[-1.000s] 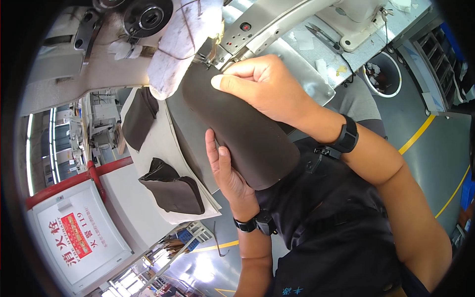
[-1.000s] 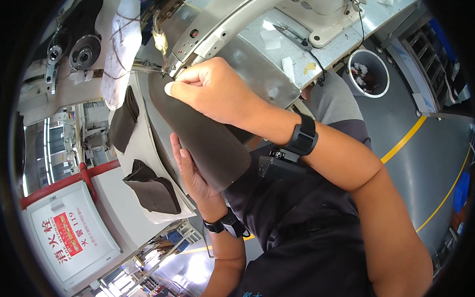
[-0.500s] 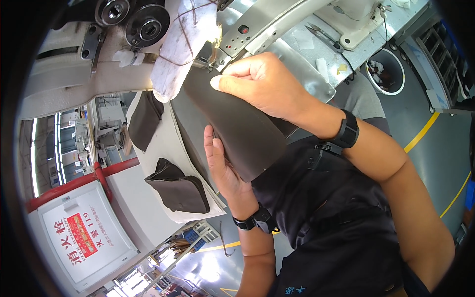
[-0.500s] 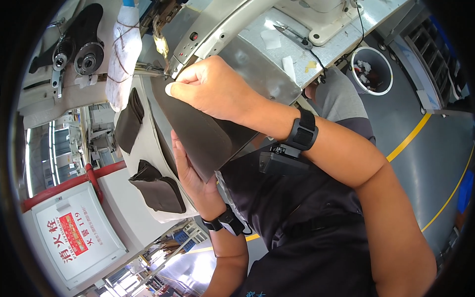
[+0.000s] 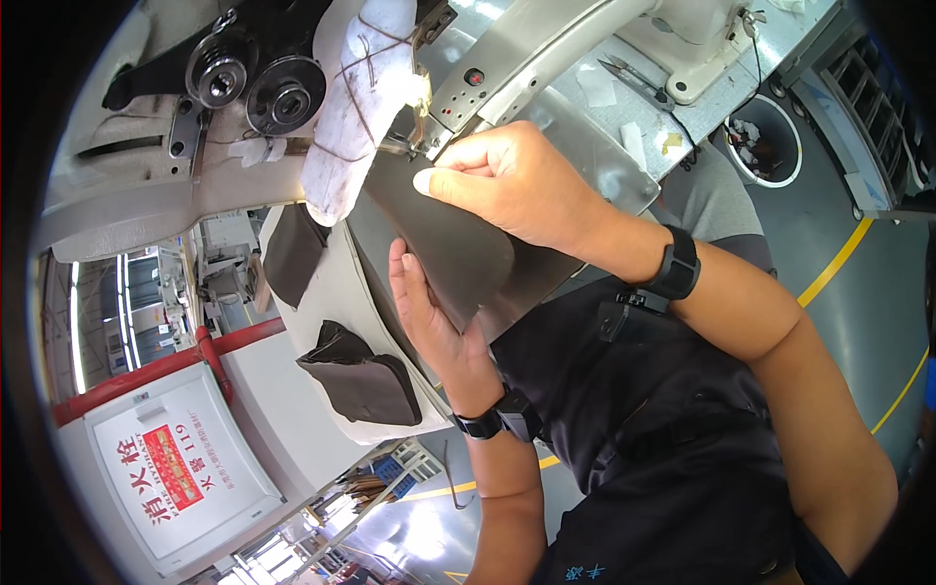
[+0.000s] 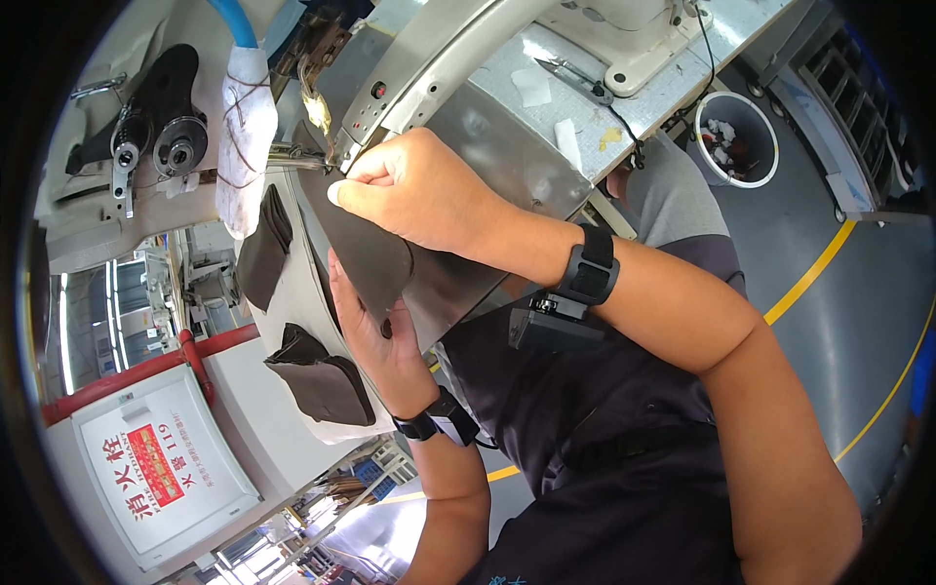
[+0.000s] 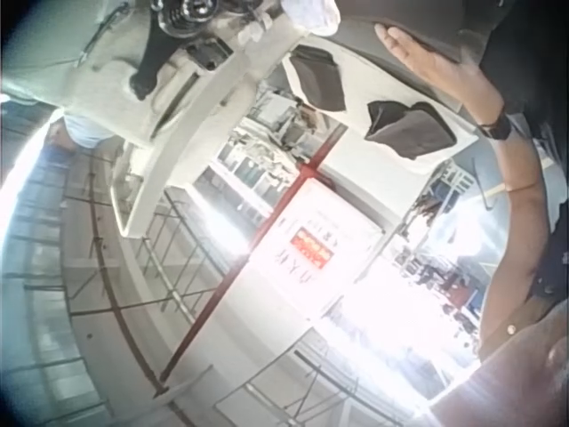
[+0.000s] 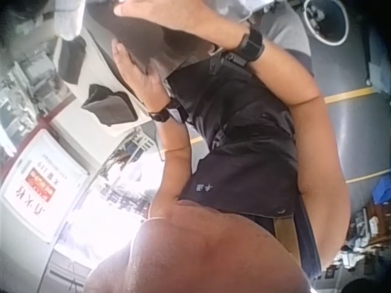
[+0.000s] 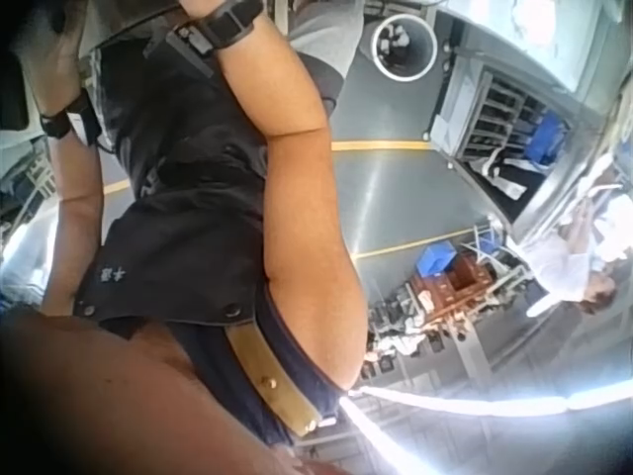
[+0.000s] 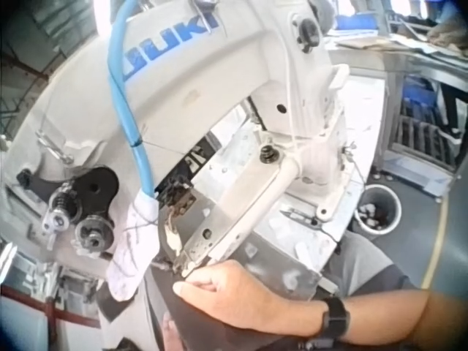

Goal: Sewing pieces of leather using an industrial sewing machine.

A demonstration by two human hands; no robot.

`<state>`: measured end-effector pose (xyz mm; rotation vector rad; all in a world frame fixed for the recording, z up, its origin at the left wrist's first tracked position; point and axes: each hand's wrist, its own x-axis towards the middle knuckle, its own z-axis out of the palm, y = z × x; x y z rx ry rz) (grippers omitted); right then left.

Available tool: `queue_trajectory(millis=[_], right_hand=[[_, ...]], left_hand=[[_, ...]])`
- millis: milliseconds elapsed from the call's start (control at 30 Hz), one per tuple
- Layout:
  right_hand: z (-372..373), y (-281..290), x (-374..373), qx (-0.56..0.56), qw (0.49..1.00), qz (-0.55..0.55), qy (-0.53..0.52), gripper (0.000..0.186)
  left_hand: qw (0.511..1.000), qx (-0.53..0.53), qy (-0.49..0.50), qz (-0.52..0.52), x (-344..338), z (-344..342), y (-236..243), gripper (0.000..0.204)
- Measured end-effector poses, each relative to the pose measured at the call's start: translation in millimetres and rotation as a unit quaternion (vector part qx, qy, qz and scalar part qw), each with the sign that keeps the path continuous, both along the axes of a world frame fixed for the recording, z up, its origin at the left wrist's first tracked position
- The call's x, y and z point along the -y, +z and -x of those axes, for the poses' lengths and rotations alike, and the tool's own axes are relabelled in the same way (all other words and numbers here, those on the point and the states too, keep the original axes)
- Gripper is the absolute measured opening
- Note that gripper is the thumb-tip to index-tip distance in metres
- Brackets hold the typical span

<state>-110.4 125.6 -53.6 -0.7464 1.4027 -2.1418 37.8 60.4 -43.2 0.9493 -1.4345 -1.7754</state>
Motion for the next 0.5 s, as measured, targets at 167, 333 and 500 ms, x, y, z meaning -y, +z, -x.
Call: queue_trajectory(millis=[167,333,500], right_hand=[[0.1,1.7,-2.0,0.002,1.000,0.016,0.008,0.035],[2.2,6.5,-7.0,0.010,0.999,0.012,0.042,0.031],[0.5,13.4,-11.4,0.095,0.992,0.005,0.083,0.029]], left_hand=[[0.991,-0.008,-0.050,0.121,14.6,-0.3,-21.0,0.043],[0.997,-0.024,-0.034,0.066,26.1,5.1,-21.2,0.043],[0.852,0.159,-0.098,0.490,34.5,3.6,-23.0,0.043]])
